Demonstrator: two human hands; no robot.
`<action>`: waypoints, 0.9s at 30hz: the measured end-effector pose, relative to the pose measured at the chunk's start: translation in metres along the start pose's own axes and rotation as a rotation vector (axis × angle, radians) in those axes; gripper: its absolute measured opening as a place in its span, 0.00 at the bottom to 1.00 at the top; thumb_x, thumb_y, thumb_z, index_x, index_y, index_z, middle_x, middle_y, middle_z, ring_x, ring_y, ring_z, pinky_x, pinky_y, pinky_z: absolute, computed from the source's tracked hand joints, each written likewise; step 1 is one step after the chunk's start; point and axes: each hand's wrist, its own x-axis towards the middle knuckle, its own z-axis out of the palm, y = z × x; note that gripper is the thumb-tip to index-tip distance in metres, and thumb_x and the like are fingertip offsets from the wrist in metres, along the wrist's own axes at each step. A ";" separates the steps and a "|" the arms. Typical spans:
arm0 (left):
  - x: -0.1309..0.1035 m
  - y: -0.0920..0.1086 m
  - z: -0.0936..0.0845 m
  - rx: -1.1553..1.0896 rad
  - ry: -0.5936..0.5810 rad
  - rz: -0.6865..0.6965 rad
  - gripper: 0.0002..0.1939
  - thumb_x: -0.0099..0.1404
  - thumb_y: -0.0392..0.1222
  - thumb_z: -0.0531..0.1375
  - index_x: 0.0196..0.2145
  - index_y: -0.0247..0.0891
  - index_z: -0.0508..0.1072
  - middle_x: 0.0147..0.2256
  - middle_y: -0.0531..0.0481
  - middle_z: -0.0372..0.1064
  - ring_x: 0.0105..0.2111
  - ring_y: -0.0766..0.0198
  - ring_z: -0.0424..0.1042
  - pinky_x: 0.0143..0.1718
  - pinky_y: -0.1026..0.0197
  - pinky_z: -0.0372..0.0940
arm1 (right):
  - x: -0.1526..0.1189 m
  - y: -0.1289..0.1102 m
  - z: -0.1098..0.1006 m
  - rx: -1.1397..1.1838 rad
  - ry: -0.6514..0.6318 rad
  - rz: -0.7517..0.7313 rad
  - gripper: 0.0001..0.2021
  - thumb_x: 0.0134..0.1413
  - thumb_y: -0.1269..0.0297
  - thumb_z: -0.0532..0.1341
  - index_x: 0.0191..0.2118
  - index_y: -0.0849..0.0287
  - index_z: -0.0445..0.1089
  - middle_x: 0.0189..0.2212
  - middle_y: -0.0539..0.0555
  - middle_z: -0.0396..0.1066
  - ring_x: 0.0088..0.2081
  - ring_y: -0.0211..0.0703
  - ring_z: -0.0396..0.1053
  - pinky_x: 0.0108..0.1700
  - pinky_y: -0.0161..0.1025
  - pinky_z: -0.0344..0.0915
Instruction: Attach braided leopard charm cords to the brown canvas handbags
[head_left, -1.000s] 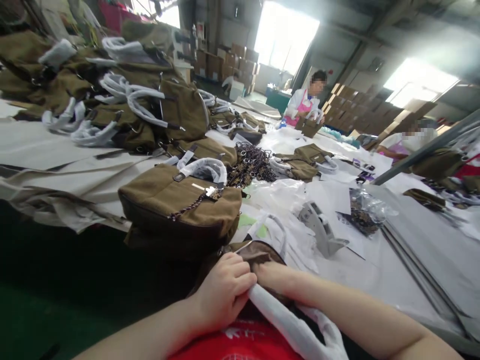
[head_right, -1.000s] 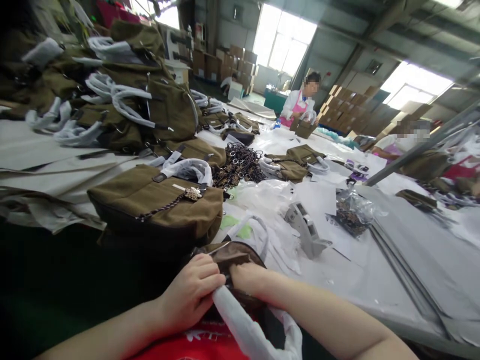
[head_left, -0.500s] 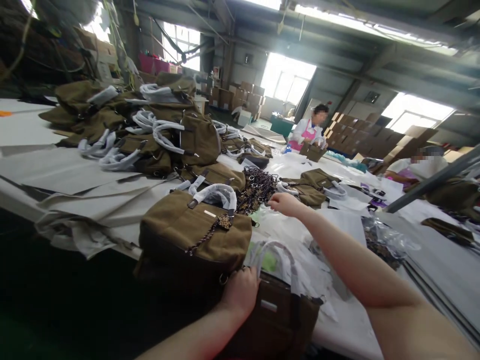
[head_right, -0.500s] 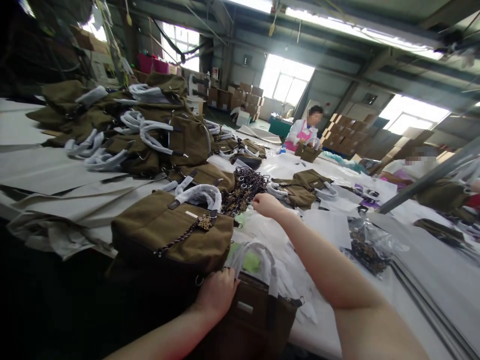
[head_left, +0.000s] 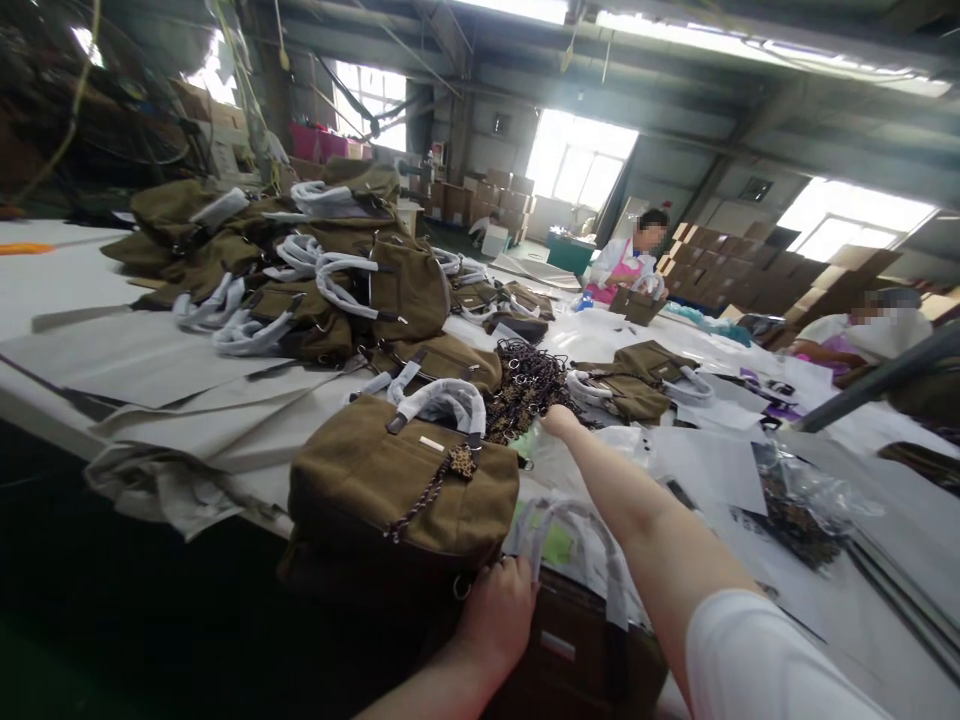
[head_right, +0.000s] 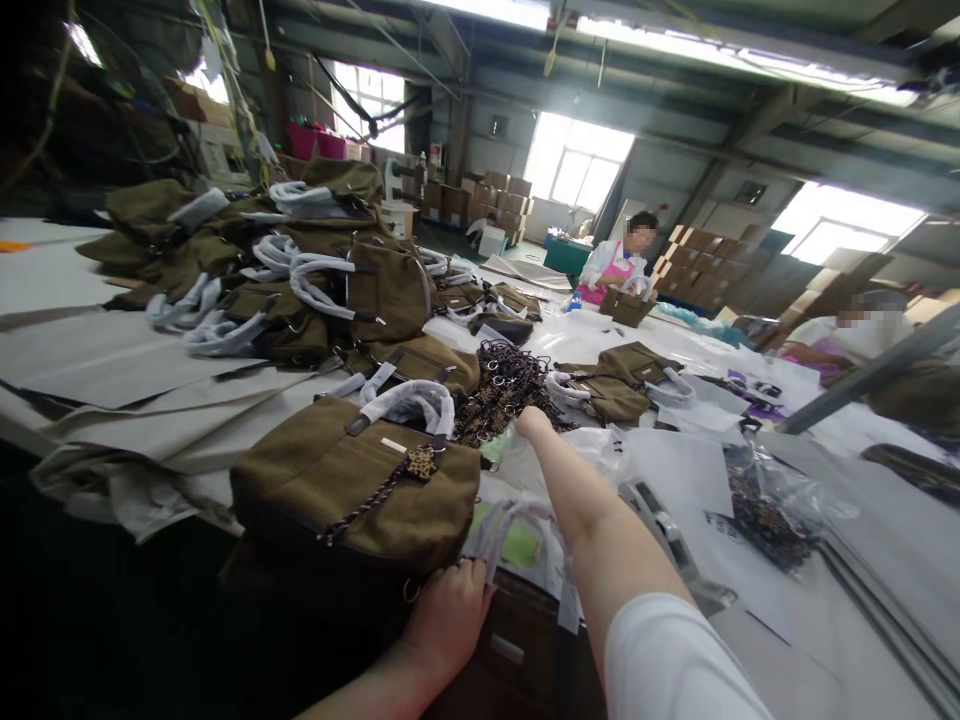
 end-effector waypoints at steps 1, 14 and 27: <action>0.000 0.000 -0.001 0.006 0.002 0.003 0.09 0.70 0.39 0.54 0.41 0.36 0.74 0.37 0.41 0.75 0.39 0.50 0.76 0.39 0.52 0.70 | 0.003 0.006 0.002 0.004 -0.020 0.024 0.16 0.64 0.59 0.60 0.53 0.61 0.68 0.51 0.59 0.69 0.47 0.48 0.71 0.48 0.49 0.71; 0.000 -0.002 0.003 0.001 0.006 0.027 0.10 0.71 0.39 0.53 0.41 0.36 0.75 0.37 0.41 0.75 0.38 0.50 0.76 0.39 0.51 0.70 | 0.024 0.044 0.006 0.063 0.012 0.120 0.17 0.64 0.59 0.60 0.55 0.59 0.67 0.54 0.59 0.67 0.50 0.49 0.69 0.50 0.52 0.70; 0.004 -0.004 0.008 -0.029 0.002 0.022 0.09 0.70 0.38 0.55 0.40 0.37 0.75 0.36 0.44 0.75 0.38 0.52 0.77 0.40 0.52 0.70 | 0.018 0.013 -0.001 0.321 0.097 0.108 0.14 0.64 0.60 0.60 0.52 0.59 0.69 0.52 0.58 0.69 0.48 0.47 0.70 0.49 0.49 0.70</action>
